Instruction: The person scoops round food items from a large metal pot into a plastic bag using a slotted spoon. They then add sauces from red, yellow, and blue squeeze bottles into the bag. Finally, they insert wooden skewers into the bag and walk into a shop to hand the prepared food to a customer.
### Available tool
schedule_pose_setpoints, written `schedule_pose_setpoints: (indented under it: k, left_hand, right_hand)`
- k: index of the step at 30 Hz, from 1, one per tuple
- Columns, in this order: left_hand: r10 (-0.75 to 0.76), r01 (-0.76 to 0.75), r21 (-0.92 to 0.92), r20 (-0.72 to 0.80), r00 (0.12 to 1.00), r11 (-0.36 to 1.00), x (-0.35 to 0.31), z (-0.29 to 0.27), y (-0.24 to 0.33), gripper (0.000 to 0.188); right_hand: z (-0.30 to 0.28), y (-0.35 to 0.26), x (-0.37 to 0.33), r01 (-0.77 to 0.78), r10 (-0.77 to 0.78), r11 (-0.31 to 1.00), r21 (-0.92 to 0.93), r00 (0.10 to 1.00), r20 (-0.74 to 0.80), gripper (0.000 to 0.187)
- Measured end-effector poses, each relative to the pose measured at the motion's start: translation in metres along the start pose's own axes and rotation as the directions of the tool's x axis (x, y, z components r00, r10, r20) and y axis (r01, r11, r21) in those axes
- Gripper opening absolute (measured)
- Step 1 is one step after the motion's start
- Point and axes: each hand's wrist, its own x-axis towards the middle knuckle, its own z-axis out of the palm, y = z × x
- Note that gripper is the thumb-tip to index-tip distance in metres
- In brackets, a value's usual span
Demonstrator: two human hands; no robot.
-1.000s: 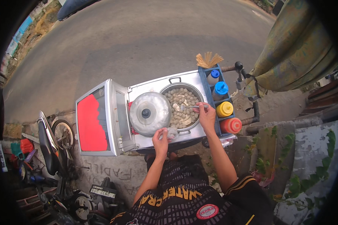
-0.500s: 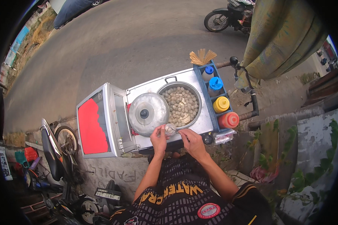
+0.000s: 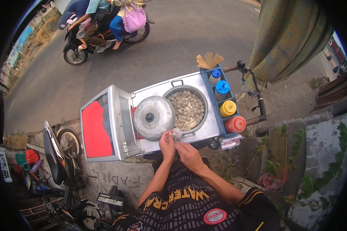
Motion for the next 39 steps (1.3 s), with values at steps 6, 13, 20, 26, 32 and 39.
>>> schedule_pose_setpoints:
  k: [6,13,20,26,32,39]
  left_hand:
    - [-0.081,0.079,-0.143,-0.005,0.997,0.987,0.003,0.001,-0.011,0.026]
    - [-0.193,0.198,-0.387,0.052,0.98,0.901,0.006,-0.015,-0.001,0.024]
    - [-0.236,0.236,-0.289,0.036,0.971,0.928,0.01,-0.031,0.009,0.028]
    - [-0.033,0.03,0.119,0.018,0.999,0.992,0.004,-0.024,0.013,0.025]
    - [-0.014,0.012,0.109,0.018,1.0,0.994,0.009,-0.046,-0.036,0.023]
    - [-0.151,0.148,-0.175,-0.006,0.989,0.973,-0.004,-0.04,-0.003,0.023]
  right_hand:
    - [-0.021,-0.014,-0.004,-0.008,0.009,1.0,0.01,0.998,-0.07,0.022]
    - [-0.054,-0.016,0.011,-0.273,0.272,0.96,0.057,0.875,-0.401,0.013]
    - [-0.048,0.003,0.014,-0.395,0.446,0.895,0.208,0.811,-0.379,0.016]
    - [-0.036,0.007,0.009,-0.392,0.466,0.882,0.26,0.803,-0.372,0.018]
    - [-0.025,0.03,-0.004,-0.414,0.574,0.802,0.431,0.735,-0.361,0.023]
    - [-0.03,0.034,0.0,-0.389,0.565,0.806,0.447,0.732,-0.382,0.023]
